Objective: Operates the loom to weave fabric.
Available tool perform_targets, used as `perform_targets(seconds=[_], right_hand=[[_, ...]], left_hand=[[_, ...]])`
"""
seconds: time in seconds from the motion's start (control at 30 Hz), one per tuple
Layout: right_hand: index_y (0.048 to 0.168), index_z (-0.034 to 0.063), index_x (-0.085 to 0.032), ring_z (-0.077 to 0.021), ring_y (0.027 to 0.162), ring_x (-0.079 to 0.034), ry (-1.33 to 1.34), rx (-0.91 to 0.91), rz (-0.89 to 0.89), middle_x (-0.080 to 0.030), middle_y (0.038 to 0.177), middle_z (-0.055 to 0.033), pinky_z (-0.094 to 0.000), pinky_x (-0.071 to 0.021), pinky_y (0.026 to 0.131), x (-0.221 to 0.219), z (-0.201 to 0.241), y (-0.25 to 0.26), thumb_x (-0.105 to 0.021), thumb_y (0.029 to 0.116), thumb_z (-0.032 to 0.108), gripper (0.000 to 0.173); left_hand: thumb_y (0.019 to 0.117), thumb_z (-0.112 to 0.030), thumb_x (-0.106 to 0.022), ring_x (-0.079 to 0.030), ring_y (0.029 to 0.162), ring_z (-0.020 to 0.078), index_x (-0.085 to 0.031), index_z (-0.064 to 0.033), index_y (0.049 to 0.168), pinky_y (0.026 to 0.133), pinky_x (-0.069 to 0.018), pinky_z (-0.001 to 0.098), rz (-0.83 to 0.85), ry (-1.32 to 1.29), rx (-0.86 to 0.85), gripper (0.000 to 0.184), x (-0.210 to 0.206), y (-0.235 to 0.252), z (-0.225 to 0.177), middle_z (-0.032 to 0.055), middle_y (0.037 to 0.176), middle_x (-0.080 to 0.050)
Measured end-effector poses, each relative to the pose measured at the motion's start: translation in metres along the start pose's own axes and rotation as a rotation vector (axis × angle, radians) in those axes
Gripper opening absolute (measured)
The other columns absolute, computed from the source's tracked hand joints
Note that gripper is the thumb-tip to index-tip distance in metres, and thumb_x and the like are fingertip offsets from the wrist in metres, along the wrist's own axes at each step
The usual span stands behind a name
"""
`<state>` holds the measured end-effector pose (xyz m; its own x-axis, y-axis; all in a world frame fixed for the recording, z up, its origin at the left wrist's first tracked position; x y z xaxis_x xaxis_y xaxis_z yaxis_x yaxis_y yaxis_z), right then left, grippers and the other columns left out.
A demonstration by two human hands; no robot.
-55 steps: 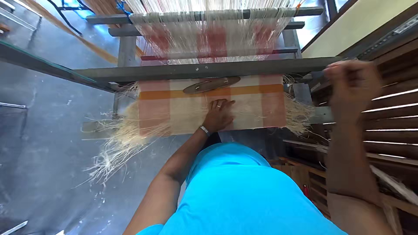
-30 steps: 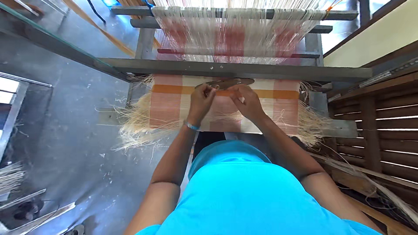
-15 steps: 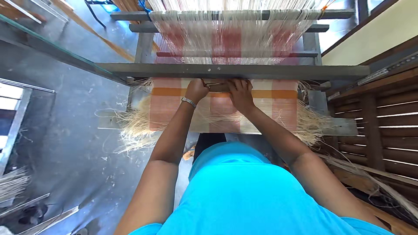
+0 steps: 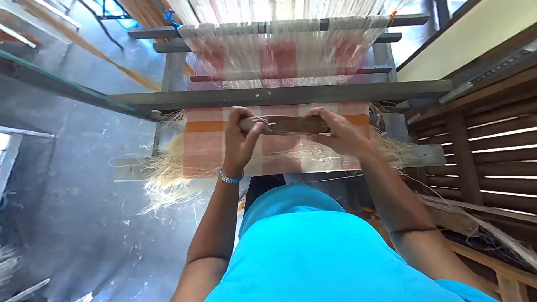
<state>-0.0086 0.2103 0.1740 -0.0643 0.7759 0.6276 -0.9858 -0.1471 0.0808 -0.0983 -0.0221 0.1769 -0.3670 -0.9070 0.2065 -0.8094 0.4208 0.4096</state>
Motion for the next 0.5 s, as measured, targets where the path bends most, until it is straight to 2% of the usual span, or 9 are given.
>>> perform_targets(seconds=[0.07,0.1,0.13,0.17,0.23,0.3,0.37,0.43,0.5], right_hand=[[0.14,0.0123,-0.056,-0.0241,0.123,-0.061,-0.023,0.017,-0.112,-0.065,0.131,-0.0058,-0.0553,-0.0452,0.109,-0.005,0.008,-0.003,-0.078,0.0908,0.018,0.054],[0.14,0.0123,-0.056,-0.0256,0.123,-0.06,-0.071,0.023,-0.154,-0.066,0.131,-0.0062,-0.0562,-0.0443,0.108,-0.01,0.012,-0.003,-0.078,0.0909,0.018,0.054],[0.141,0.0125,-0.056,-0.0268,0.124,-0.06,-0.12,0.028,-0.181,-0.066,0.131,-0.0066,-0.0569,-0.0442,0.108,-0.015,0.016,-0.002,-0.078,0.0907,0.017,0.054],[0.14,0.0129,-0.057,-0.0282,0.123,-0.06,-0.165,0.035,-0.192,-0.066,0.131,-0.0071,-0.0572,-0.0448,0.106,-0.021,0.018,-0.001,-0.078,0.0899,0.016,0.055],[0.142,0.0165,-0.057,-0.0276,0.127,-0.058,-0.2,0.057,-0.137,-0.064,0.135,-0.0055,-0.0554,-0.0445,0.108,-0.028,0.019,0.003,-0.079,0.0901,0.021,0.056],[0.148,0.0165,-0.053,-0.0258,0.137,-0.052,-0.156,0.074,-0.12,-0.057,0.146,-0.0054,-0.0528,-0.0426,0.114,-0.015,0.008,0.003,-0.078,0.0915,0.038,0.065],[0.154,0.0034,-0.043,-0.032,0.147,-0.041,-0.138,0.002,-0.349,-0.045,0.157,-0.0182,-0.0524,-0.0341,0.122,0.032,-0.035,-0.005,-0.073,0.0925,0.049,0.082],[0.158,-0.0089,-0.022,-0.0417,0.152,-0.029,-0.15,-0.248,-0.697,-0.027,0.162,-0.033,-0.0522,-0.0262,0.126,0.094,-0.105,-0.034,-0.067,0.0943,0.056,0.101],[0.158,-0.014,-0.003,-0.0488,0.154,-0.014,-0.178,-0.52,-0.892,-0.008,0.163,-0.04,-0.0526,-0.0172,0.128,0.134,-0.17,-0.065,-0.06,0.092,0.068,0.12]], left_hand=[[0.1035,-0.037,-0.059,-0.064,0.099,0.0082,-0.05,-0.0126,0.133,0.084,-0.0575,0.0292,-0.092,-0.129,0.054,0.039,-0.003,-0.013,-0.003,-0.002,0.115,-0.063],[0.106,-0.036,-0.054,-0.063,0.095,0.0057,-0.047,-0.0155,0.139,0.08,-0.0553,0.0248,-0.126,-0.139,0.12,0.039,-0.004,-0.021,0.0,-0.0033,0.116,-0.062],[0.1077,-0.037,-0.051,-0.06,0.086,0.003,-0.046,-0.0187,0.143,0.073,-0.052,0.0202,-0.149,-0.129,0.197,0.04,-0.005,-0.03,0.004,-0.0044,0.112,-0.062],[0.1085,-0.037,-0.05,-0.056,0.076,0.0018,-0.046,-0.0216,0.142,0.067,-0.0491,0.0183,-0.162,-0.133,0.267,0.037,-0.004,-0.038,0.009,-0.0057,0.104,-0.061],[0.1093,-0.033,-0.049,-0.048,0.064,0.0016,-0.052,-0.0244,0.13,0.059,-0.0428,0.0167,-0.177,-0.227,0.358,0.022,0.004,-0.046,0.022,-0.0074,0.087,-0.056],[0.1098,-0.031,-0.047,-0.052,0.068,0.0004,-0.055,-0.0241,0.126,0.064,-0.0462,0.0165,-0.217,-0.317,0.406,0.02,0.026,-0.052,0.034,-0.0092,0.087,-0.059],[0.11,-0.033,-0.046,-0.057,0.073,0.0009,-0.057,-0.0228,0.126,0.071,-0.0514,0.0194,-0.313,-0.35,0.405,0.021,0.065,-0.058,0.042,-0.0098,0.091,-0.062],[0.1105,-0.034,-0.043,-0.058,0.073,0.0023,-0.058,-0.0231,0.119,0.071,-0.0526,0.0219,-0.462,-0.342,0.417,0.02,0.111,-0.069,0.048,-0.0101,0.089,-0.062],[0.1115,-0.034,-0.039,-0.063,0.08,0.0069,-0.055,-0.0196,0.12,0.074,-0.0558,0.0261,-0.628,-0.346,0.433,0.023,0.155,-0.084,0.056,-0.0057,0.095,-0.065]])
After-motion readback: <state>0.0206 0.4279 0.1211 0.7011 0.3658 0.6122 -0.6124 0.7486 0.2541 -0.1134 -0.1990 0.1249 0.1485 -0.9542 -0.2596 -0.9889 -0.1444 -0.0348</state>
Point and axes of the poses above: each hand's wrist, its own y-axis towards the middle knuckle, its own x-axis out of the back of the hand, z = x × y, the point moved 8 cm from there along y, towards the middle knuckle
